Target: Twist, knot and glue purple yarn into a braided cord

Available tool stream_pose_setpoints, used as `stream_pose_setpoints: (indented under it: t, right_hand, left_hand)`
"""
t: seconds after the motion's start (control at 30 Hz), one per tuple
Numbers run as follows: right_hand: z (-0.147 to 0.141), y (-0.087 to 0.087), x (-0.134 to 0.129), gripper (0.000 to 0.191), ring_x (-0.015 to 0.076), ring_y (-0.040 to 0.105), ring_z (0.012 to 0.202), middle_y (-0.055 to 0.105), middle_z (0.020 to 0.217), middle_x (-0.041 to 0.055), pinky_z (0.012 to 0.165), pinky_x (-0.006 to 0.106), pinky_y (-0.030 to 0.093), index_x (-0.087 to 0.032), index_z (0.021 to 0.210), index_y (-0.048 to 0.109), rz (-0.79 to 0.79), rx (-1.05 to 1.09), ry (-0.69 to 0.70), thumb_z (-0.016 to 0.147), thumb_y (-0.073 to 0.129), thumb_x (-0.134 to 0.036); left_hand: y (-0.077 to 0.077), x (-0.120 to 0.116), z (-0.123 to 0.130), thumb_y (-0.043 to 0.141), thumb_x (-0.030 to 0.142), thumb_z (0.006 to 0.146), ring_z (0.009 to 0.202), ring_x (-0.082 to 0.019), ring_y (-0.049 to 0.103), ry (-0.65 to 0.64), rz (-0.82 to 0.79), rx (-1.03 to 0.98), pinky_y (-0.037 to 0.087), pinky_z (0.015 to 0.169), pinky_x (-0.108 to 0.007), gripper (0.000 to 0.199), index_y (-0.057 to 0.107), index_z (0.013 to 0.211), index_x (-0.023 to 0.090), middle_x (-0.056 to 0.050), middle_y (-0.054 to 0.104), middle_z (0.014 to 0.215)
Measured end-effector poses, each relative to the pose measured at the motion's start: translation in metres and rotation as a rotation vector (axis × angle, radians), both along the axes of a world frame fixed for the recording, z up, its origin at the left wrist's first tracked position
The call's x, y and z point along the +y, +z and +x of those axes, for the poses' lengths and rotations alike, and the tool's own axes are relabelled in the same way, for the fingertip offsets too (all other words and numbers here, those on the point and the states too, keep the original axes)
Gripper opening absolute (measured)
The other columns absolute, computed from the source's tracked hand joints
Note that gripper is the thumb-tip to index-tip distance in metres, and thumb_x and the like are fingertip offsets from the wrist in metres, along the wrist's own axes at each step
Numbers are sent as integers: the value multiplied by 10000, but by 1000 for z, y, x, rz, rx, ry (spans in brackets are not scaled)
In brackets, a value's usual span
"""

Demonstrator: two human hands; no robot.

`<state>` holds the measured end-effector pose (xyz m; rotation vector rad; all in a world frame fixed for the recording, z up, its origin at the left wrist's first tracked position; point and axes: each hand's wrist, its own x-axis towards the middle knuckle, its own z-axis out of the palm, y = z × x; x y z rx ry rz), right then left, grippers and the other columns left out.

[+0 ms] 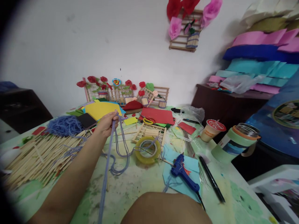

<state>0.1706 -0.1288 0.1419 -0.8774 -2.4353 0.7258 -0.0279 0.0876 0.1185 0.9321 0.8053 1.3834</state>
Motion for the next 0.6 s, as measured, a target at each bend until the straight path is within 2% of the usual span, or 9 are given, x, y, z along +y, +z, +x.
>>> stream_pose_setpoints:
  t: [0.1, 0.13, 0.2, 0.27, 0.3, 0.33, 0.43, 0.5, 0.6]
  right_hand:
    - [7, 18, 19, 162, 217, 663, 817, 697, 776, 16, 667, 322, 521, -390, 900, 704, -115, 17, 58, 776, 611, -343]
    - [6, 20, 34, 167, 214, 646, 910, 700, 880, 36, 773, 332, 508, -336, 923, 700, -123, 108, -17, 807, 581, -353]
    - [-2, 13, 73, 194, 200, 613, 955, 675, 954, 55, 846, 337, 474, -262, 908, 671, -125, 381, -241, 847, 519, -366]
    - [-10, -6, 111, 198, 193, 577, 989, 640, 1031, 66, 872, 342, 449, -224, 943, 626, -128, 624, -520, 829, 540, -361]
    - [-12, -17, 127, 230, 193, 562, 1010, 621, 1064, 70, 887, 341, 438, -212, 971, 601, -164, 703, -568, 788, 594, -350]
    - [-14, -27, 140, 255, 185, 567, 976, 614, 1042, 70, 874, 335, 441, -198, 967, 585, -252, 783, -546, 755, 622, -336]
    - [-13, -44, 155, 306, 151, 592, 815, 607, 933, 39, 801, 317, 473, -189, 946, 573, -579, 979, -321, 700, 664, -345]
    - [-10, -45, 153, 308, 131, 593, 734, 602, 872, 19, 747, 299, 483, -188, 922, 578, -702, 1042, -231, 675, 688, -335]
    - [-6, -39, 147, 279, 91, 531, 589, 593, 781, -2, 625, 259, 469, -181, 886, 577, -793, 1032, -186, 662, 696, -297]
  left_hand:
    - [-4, 2, 0, 684, 301, 761, 312, -11, 192, -30, -7, 47, 112, 307, -142, 313, 407, 681, 180, 102, 364, 454]
    - [-3, -3, 4, 693, 321, 753, 312, -10, 191, -67, 8, 74, 106, 311, -142, 311, 426, 688, 176, 101, 366, 455]
    - [-1, -18, 16, 700, 386, 743, 320, -13, 198, -158, 73, 148, 113, 324, -144, 316, 469, 719, 172, 100, 371, 459]
    - [1, -34, 31, 690, 439, 744, 346, -26, 243, -230, 155, 232, 153, 349, -150, 320, 517, 770, 172, 95, 382, 465]
    - [2, -41, 38, 687, 451, 744, 366, -34, 271, -238, 193, 280, 176, 364, -155, 322, 543, 796, 167, 90, 392, 469]
    - [2, -47, 43, 689, 452, 741, 389, -42, 303, -231, 227, 333, 203, 382, -160, 324, 567, 812, 160, 83, 406, 476]
    - [2, -54, 52, 698, 435, 726, 480, -69, 413, -180, 281, 456, 296, 447, -179, 323, 613, 817, 137, 46, 501, 555]
    - [2, -53, 52, 686, 429, 732, 534, -87, 465, -206, 277, 490, 344, 490, -194, 312, 617, 810, 135, 21, 556, 628]
    - [0, -49, 49, 642, 430, 769, 526, -91, 449, -273, 283, 526, 342, 500, -203, 293, 611, 797, 140, 25, 532, 607]
